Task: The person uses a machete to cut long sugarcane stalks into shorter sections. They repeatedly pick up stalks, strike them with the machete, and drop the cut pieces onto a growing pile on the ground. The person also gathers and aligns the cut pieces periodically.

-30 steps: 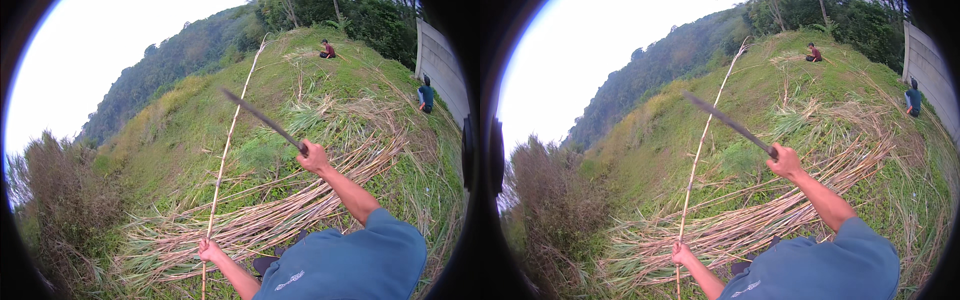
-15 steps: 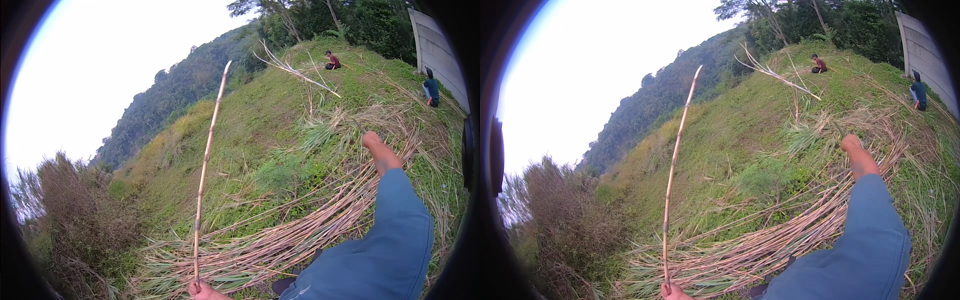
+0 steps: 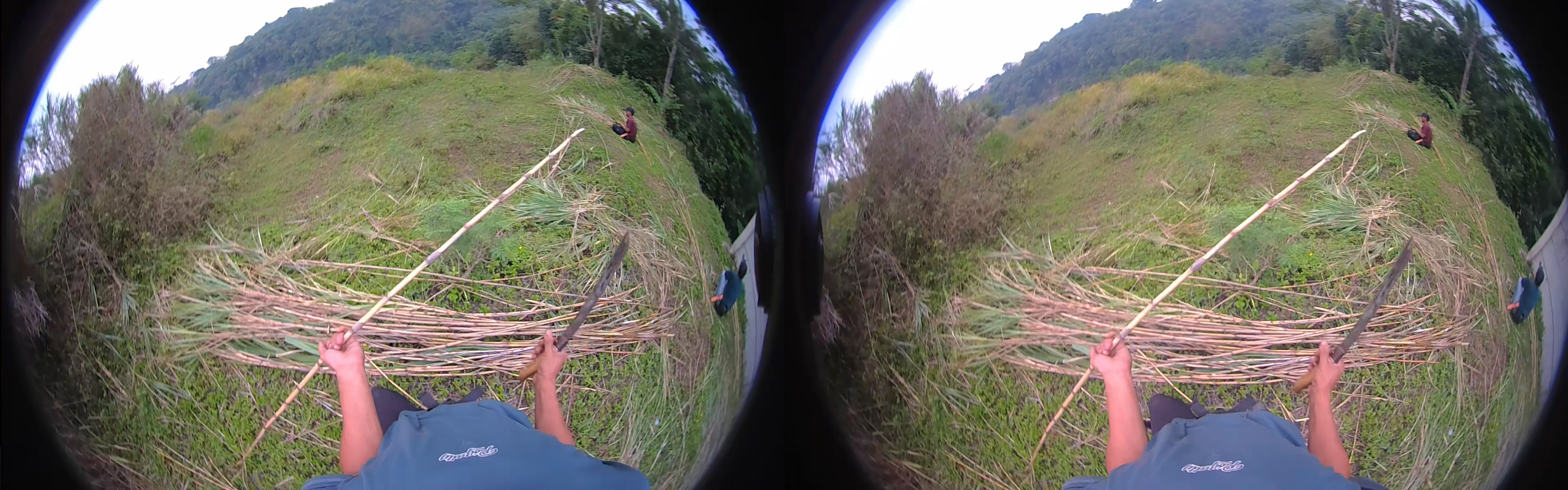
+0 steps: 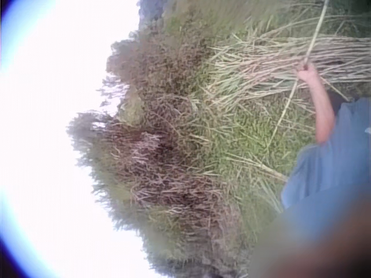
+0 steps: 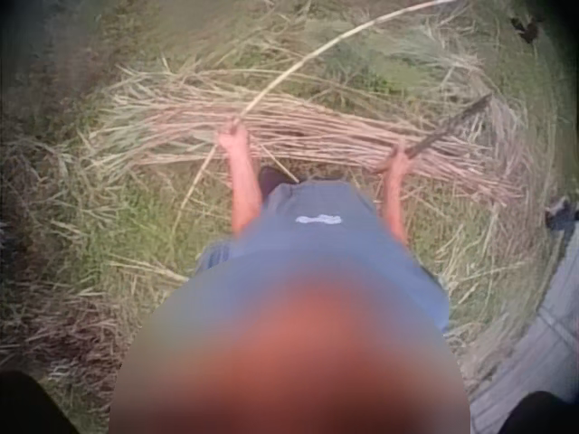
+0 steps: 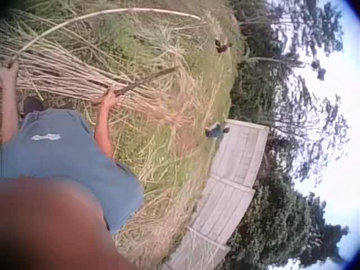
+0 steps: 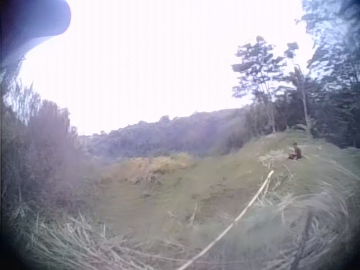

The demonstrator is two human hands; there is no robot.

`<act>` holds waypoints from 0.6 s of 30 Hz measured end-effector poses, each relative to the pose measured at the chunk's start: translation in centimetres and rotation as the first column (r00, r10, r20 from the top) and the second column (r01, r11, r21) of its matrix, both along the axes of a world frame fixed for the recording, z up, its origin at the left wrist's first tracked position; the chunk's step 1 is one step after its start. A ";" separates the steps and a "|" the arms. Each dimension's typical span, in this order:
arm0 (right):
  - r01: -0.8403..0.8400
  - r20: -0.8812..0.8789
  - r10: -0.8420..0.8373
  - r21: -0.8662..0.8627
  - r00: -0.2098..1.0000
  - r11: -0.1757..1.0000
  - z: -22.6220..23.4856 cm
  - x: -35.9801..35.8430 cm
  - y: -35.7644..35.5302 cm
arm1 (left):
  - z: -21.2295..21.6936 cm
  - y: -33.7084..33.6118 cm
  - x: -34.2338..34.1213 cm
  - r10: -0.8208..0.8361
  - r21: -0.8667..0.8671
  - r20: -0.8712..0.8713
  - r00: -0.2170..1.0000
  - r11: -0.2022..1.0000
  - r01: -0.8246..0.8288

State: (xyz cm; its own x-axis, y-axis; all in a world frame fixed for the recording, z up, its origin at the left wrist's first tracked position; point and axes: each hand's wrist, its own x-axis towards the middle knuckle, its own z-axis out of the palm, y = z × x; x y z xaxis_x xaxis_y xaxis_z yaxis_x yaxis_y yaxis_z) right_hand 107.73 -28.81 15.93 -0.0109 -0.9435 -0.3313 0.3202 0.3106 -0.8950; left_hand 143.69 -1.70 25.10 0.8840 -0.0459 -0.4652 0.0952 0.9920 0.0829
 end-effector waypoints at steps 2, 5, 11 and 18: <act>-0.027 0.148 0.054 -0.178 0.988 0.984 7.4 6.5 -0.4 | -0.5 0.1 -3.1 -0.046 0.000 0.007 0.999 0.999 0.046; -0.073 0.338 0.162 -0.260 0.927 0.963 16.1 12.6 0.0 | -2.1 1.3 -7.0 -0.083 -0.096 0.073 0.994 0.991 0.090; -0.192 0.305 0.335 -0.415 0.892 0.889 17.4 16.0 -0.8 | -1.1 2.5 -11.4 -0.070 -0.059 0.027 0.997 0.996 0.071; -0.227 0.037 0.262 -0.396 0.964 0.890 16.2 14.9 0.4 | -0.4 3.8 -11.8 -0.062 -0.094 0.153 0.986 0.993 0.077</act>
State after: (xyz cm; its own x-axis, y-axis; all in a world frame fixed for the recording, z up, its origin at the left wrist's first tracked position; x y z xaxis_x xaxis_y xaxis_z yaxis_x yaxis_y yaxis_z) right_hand 122.58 -28.40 32.10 0.2489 -0.9660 0.0694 0.3609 0.0260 -0.9322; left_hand 131.86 2.05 24.72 0.9363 -0.1490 -0.3180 0.1581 0.9874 0.0028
